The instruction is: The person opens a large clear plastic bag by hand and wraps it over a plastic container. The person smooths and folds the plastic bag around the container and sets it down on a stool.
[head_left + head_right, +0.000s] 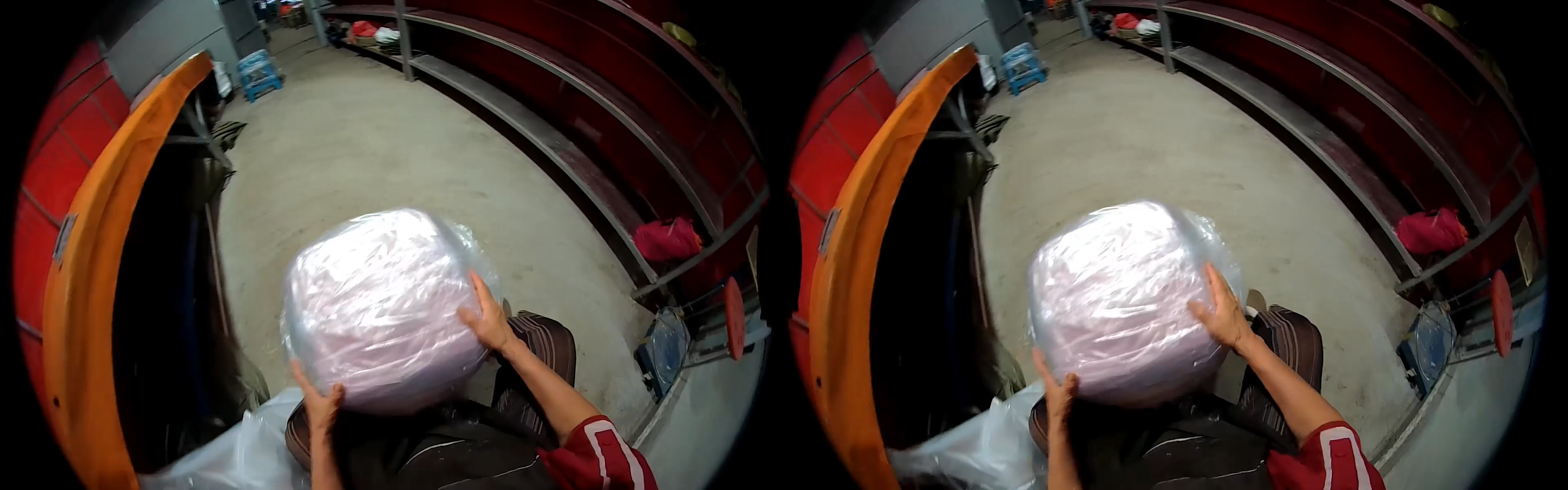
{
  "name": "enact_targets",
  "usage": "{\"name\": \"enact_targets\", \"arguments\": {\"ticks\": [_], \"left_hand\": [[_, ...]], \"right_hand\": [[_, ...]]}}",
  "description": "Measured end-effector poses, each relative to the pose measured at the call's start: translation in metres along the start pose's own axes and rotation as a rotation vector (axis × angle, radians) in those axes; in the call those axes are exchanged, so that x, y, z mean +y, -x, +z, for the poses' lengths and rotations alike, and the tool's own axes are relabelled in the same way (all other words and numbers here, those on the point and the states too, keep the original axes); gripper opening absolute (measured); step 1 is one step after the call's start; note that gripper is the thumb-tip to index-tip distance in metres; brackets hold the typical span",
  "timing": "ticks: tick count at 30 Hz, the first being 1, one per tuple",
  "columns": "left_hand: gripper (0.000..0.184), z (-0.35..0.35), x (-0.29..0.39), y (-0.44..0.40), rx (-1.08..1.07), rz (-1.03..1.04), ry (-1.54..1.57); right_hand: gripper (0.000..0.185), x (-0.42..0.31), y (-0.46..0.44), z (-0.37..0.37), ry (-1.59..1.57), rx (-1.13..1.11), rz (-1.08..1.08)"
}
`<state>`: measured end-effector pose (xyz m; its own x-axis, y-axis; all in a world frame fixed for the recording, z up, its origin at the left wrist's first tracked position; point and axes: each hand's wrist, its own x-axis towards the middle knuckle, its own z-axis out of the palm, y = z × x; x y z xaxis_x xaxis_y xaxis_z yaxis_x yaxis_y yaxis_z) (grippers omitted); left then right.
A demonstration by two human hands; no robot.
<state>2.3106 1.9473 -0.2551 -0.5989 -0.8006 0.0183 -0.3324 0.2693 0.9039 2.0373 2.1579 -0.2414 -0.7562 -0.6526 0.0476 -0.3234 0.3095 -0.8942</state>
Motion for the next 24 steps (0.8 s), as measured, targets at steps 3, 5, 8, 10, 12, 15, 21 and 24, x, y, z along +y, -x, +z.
{"name": "enact_targets", "arguments": {"ticks": [3,5,8,10,12,15,21,24], "left_hand": [[0.111,0.01,-0.014,0.023,0.018,-0.128,0.231],[0.111,0.013,-0.016,0.029,-0.1,-0.06,0.128],[0.108,0.03,-0.073,0.036,-0.019,-0.005,-0.163],[0.111,0.028,-0.067,0.026,-0.125,-0.098,-0.508],[0.111,0.021,-0.056,0.026,-0.078,-0.17,-0.481],[0.095,-0.015,0.009,0.054,-0.084,-0.125,-0.714],[0.054,-0.073,-0.025,0.12,0.305,0.272,-0.546],[0.049,-0.078,-0.009,0.131,0.392,0.214,-0.587]], "right_hand": [[0.086,-0.008,0.0,-0.005,-0.01,-0.006,-0.005],[0.08,-0.009,0.003,-0.006,0.146,0.049,-0.04],[0.078,0.022,0.002,0.009,-0.078,0.091,-0.126],[0.075,0.014,0.005,0.004,-0.121,0.062,-0.124],[0.076,0.01,0.003,-0.003,0.021,0.029,-0.052],[0.065,0.01,0.016,-0.037,-0.045,0.178,-0.056],[0.022,0.069,0.066,-0.13,0.507,0.337,0.175],[0.038,0.106,0.096,-0.123,0.722,0.215,0.224]]}}
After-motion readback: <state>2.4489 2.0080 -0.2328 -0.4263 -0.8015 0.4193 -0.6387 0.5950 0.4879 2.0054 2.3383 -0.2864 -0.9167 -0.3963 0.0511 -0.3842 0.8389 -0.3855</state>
